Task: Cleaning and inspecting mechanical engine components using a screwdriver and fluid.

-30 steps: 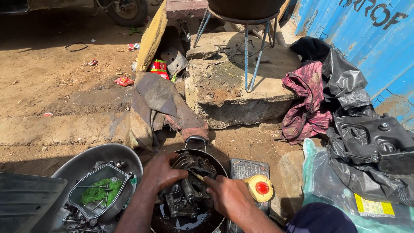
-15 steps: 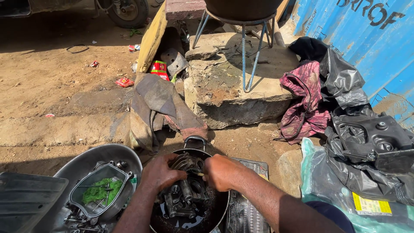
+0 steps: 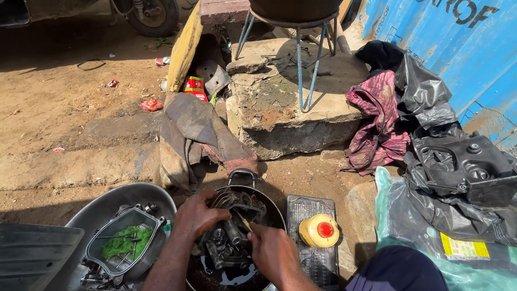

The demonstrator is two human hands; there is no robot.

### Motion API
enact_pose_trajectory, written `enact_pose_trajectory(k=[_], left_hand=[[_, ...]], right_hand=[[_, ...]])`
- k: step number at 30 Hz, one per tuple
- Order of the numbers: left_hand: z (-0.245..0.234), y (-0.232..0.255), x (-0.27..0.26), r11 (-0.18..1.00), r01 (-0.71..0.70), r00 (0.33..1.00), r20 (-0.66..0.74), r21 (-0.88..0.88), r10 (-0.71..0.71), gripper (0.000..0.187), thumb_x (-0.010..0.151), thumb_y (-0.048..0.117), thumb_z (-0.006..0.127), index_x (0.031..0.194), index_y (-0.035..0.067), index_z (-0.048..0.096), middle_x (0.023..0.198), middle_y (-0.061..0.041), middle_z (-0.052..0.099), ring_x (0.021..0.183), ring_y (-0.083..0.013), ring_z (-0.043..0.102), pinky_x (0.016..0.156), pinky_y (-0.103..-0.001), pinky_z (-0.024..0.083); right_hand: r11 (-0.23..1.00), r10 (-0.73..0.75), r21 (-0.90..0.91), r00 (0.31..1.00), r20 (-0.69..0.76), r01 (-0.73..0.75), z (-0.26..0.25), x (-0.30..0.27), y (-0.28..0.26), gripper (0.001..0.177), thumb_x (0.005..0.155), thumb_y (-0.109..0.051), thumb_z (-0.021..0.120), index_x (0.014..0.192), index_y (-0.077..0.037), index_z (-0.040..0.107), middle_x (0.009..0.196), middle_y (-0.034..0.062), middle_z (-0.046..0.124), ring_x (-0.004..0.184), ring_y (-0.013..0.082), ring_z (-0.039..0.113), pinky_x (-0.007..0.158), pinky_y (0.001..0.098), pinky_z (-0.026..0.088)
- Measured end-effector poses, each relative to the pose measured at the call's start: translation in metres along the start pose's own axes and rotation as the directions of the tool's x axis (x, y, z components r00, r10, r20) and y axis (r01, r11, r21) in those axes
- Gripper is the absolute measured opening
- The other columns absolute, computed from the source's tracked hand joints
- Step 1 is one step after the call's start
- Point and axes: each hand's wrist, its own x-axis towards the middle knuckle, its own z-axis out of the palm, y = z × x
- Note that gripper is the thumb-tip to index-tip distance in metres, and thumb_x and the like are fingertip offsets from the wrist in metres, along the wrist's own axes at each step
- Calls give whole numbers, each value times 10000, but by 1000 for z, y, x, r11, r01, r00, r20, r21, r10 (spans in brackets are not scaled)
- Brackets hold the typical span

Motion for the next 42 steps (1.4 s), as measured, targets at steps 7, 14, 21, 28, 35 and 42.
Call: enact_pose_trajectory(k=[7, 14, 21, 28, 35, 42], left_hand=[[-3, 4, -3, 1000, -23, 1000, 15, 14, 23, 787, 563, 400, 865, 1307, 202, 702, 1154, -19, 780, 1037, -210, 747, 1027, -399, 525], [-5, 3, -2, 1000, 6, 999, 31, 11, -6, 783, 565, 417, 861, 1302, 206, 706, 1164, -30, 788, 1046, -211, 748, 1042, -396, 515], [-6, 8, -2, 1000, -18, 998, 55, 20, 16, 820, 559, 439, 869, 1321, 193, 689, 1186, -40, 777, 1055, -217, 746, 1049, -398, 518], [1, -2, 7, 1000, 8, 1000, 14, 9, -8, 891, 560, 443, 880, 1379, 200, 629, 1221, -40, 753, 1087, -225, 724, 1073, -407, 494], [-2, 1, 6, 1000, 7, 1000, 25, 17, -7, 851, 560, 442, 861, 1353, 207, 664, 1214, -27, 768, 1092, -217, 735, 1072, -400, 502], [-6, 11, -5, 1000, 15, 999, 38, 26, -16, 762, 553, 433, 864, 1273, 225, 724, 1158, -16, 793, 1059, -202, 746, 1051, -397, 521]], right_hand=[[998, 54, 44, 993, -105, -49, 10, 4, 20, 278, 967, -284, 646, 1210, -185, 738, 944, 101, 779, 830, 252, 787, 824, 422, 620], [991, 59, 123, 992, -115, -45, 3, -5, 18, 276, 957, -295, 663, 1197, -191, 749, 910, 116, 789, 842, 253, 785, 841, 420, 616], [987, 78, 142, 995, -64, -68, 1, -3, 9, 309, 970, -301, 637, 1250, -199, 722, 873, 93, 793, 785, 216, 790, 775, 385, 637], [990, 93, 114, 992, -88, -82, 12, -4, 11, 325, 991, -294, 609, 1269, -149, 696, 908, 116, 748, 775, 208, 769, 701, 383, 644], [993, 46, 111, 994, -100, -34, 10, -3, 16, 324, 984, -294, 618, 1258, -145, 705, 890, 119, 748, 792, 236, 767, 726, 413, 614], [991, 71, 116, 996, -53, -64, -2, -7, -1, 342, 1004, -311, 582, 1295, -155, 671, 948, 127, 726, 820, 246, 768, 710, 404, 635]])
